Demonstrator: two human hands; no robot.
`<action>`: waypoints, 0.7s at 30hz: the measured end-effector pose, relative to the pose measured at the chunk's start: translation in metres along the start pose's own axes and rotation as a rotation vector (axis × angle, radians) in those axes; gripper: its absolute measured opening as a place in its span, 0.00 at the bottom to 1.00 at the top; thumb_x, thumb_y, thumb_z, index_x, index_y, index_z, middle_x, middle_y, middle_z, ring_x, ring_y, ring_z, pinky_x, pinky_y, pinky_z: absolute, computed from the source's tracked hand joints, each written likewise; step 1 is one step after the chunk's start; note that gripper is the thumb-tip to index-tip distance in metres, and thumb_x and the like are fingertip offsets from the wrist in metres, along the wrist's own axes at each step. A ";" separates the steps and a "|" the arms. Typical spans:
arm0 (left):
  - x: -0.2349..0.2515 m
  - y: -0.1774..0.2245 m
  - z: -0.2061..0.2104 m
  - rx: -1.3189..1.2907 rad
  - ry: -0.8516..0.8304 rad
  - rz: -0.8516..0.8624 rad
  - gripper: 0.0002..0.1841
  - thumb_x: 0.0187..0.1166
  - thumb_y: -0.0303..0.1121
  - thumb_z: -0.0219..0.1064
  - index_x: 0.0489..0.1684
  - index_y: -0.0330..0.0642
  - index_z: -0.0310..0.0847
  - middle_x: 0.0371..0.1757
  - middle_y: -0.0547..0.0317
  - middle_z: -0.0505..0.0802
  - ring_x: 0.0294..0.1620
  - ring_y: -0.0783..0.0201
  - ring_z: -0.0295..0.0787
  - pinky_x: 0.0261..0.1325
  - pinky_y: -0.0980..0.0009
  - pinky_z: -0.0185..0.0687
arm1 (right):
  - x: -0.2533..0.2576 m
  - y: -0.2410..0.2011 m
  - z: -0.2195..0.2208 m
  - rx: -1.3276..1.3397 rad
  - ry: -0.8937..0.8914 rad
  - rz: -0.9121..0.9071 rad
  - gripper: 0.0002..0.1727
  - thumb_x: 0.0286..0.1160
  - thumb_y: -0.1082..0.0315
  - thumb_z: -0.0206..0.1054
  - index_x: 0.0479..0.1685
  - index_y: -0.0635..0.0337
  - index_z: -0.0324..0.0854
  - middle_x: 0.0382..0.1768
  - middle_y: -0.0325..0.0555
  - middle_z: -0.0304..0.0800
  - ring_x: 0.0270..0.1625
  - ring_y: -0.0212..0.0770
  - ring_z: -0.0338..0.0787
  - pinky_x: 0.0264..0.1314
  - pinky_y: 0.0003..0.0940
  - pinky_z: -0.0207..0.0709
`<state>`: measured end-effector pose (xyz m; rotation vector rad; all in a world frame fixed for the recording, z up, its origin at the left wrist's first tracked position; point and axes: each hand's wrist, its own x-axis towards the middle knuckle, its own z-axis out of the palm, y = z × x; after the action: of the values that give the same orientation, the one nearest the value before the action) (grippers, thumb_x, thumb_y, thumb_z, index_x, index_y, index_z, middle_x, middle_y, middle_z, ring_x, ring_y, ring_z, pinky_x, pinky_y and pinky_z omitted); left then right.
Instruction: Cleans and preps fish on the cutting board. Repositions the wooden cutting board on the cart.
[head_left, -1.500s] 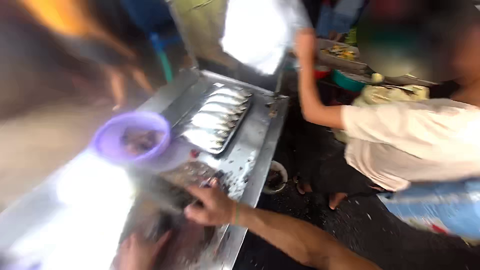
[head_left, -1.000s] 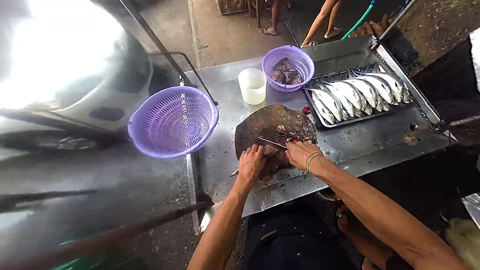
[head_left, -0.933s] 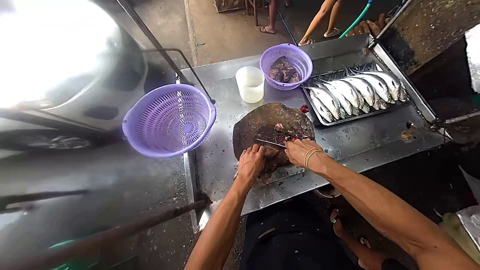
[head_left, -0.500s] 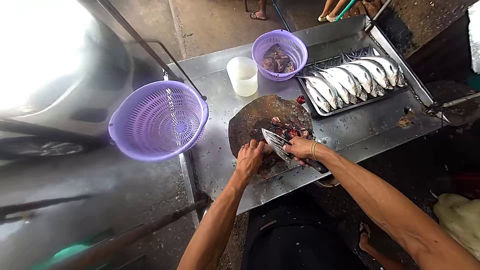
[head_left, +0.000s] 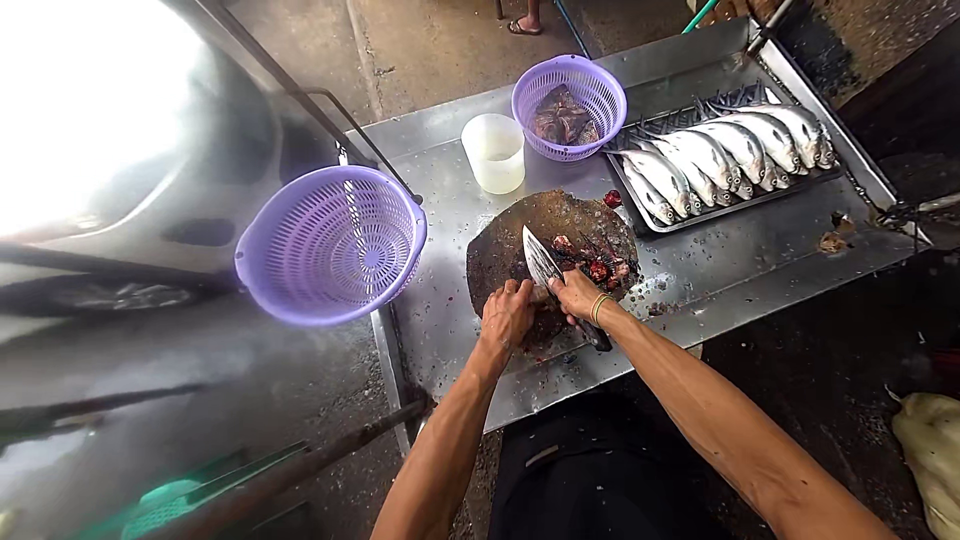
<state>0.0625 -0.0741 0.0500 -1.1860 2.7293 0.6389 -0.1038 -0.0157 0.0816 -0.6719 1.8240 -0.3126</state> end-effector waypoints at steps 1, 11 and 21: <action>0.003 0.000 -0.004 -0.011 -0.010 -0.027 0.18 0.80 0.40 0.66 0.64 0.44 0.85 0.61 0.38 0.90 0.58 0.38 0.91 0.59 0.41 0.85 | -0.010 0.004 -0.006 -0.072 -0.047 0.009 0.27 0.96 0.47 0.43 0.58 0.64 0.74 0.28 0.49 0.79 0.20 0.40 0.83 0.26 0.36 0.83; 0.015 0.002 -0.017 -0.004 -0.062 -0.132 0.20 0.82 0.43 0.66 0.65 0.43 0.83 0.62 0.39 0.90 0.56 0.38 0.92 0.56 0.41 0.85 | -0.026 0.009 0.023 -0.543 0.098 -0.002 0.27 0.94 0.49 0.42 0.68 0.60 0.77 0.63 0.60 0.88 0.70 0.59 0.87 0.67 0.61 0.79; 0.006 0.001 -0.003 0.059 -0.084 0.058 0.20 0.79 0.39 0.69 0.67 0.45 0.83 0.61 0.40 0.91 0.58 0.39 0.91 0.60 0.41 0.84 | -0.072 0.078 0.016 -0.633 -0.117 0.083 0.25 0.91 0.53 0.48 0.62 0.64 0.81 0.64 0.64 0.87 0.70 0.63 0.86 0.66 0.67 0.77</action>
<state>0.0577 -0.0790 0.0510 -1.0463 2.7020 0.5963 -0.0955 0.0909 0.0915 -1.0163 1.8306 0.3743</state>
